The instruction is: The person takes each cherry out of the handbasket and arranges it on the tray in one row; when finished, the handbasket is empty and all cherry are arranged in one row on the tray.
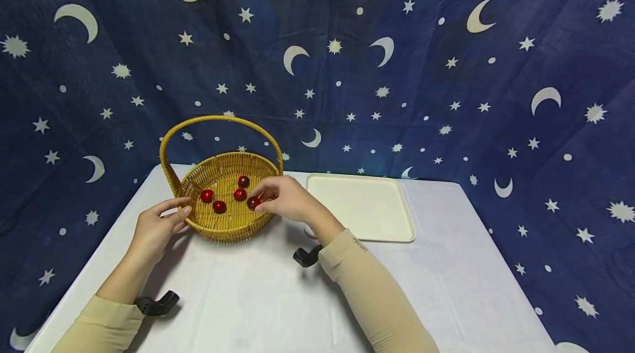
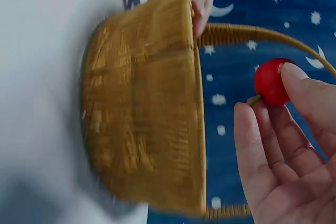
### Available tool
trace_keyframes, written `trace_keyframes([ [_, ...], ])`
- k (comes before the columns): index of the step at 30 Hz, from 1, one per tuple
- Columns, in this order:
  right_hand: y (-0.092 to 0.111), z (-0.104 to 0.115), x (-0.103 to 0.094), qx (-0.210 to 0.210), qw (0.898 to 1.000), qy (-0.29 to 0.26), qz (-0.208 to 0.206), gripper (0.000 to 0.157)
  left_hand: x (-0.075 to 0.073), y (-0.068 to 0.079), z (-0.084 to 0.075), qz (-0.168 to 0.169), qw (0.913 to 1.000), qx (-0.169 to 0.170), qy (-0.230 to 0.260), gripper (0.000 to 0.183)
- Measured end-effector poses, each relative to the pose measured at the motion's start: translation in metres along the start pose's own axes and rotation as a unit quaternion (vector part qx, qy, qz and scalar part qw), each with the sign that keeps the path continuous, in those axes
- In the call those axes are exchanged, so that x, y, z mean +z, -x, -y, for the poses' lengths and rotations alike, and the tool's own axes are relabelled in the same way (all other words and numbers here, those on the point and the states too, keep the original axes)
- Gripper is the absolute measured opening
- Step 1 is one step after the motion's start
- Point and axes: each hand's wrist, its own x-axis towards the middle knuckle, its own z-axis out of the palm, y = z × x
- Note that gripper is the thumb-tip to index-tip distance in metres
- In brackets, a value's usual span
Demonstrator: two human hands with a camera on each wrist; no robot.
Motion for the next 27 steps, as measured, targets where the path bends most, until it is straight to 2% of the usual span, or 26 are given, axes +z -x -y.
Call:
trace_keyframes([
  [3, 0.015, -0.018, -0.021, 0.007, 1.000, -0.007, -0.021, 0.028, 0.002, 0.000, -0.001, -0.001, 1.0000, 0.001, 0.003, 0.042],
  [6, 0.024, -0.046, -0.041, 0.025, 0.998, -0.003, -0.055, 0.028, 0.004, 0.001, -0.001, -0.007, 1.0000, 0.003, 0.006, 0.041],
  [10, 0.027, -0.079, -0.057, 0.074, 0.991, 0.007, -0.112, 0.028, 0.003, 0.001, -0.001, -0.014, 0.9999, 0.007, 0.005, 0.040],
  [13, 0.025, -0.097, -0.060, 0.105, 0.985, 0.016, -0.138, 0.028, 0.002, 0.002, 0.000, -0.012, 0.9999, 0.008, 0.003, 0.040],
  [18, 0.015, -0.117, -0.057, 0.129, 0.980, 0.021, -0.153, 0.029, 0.001, 0.001, 0.000, -0.008, 0.9999, 0.007, 0.004, 0.041],
  [27, 0.006, -0.129, -0.055, 0.139, 0.978, 0.072, -0.140, 0.028, 0.001, 0.000, 0.001, -0.007, 0.9999, 0.011, 0.008, 0.043],
])
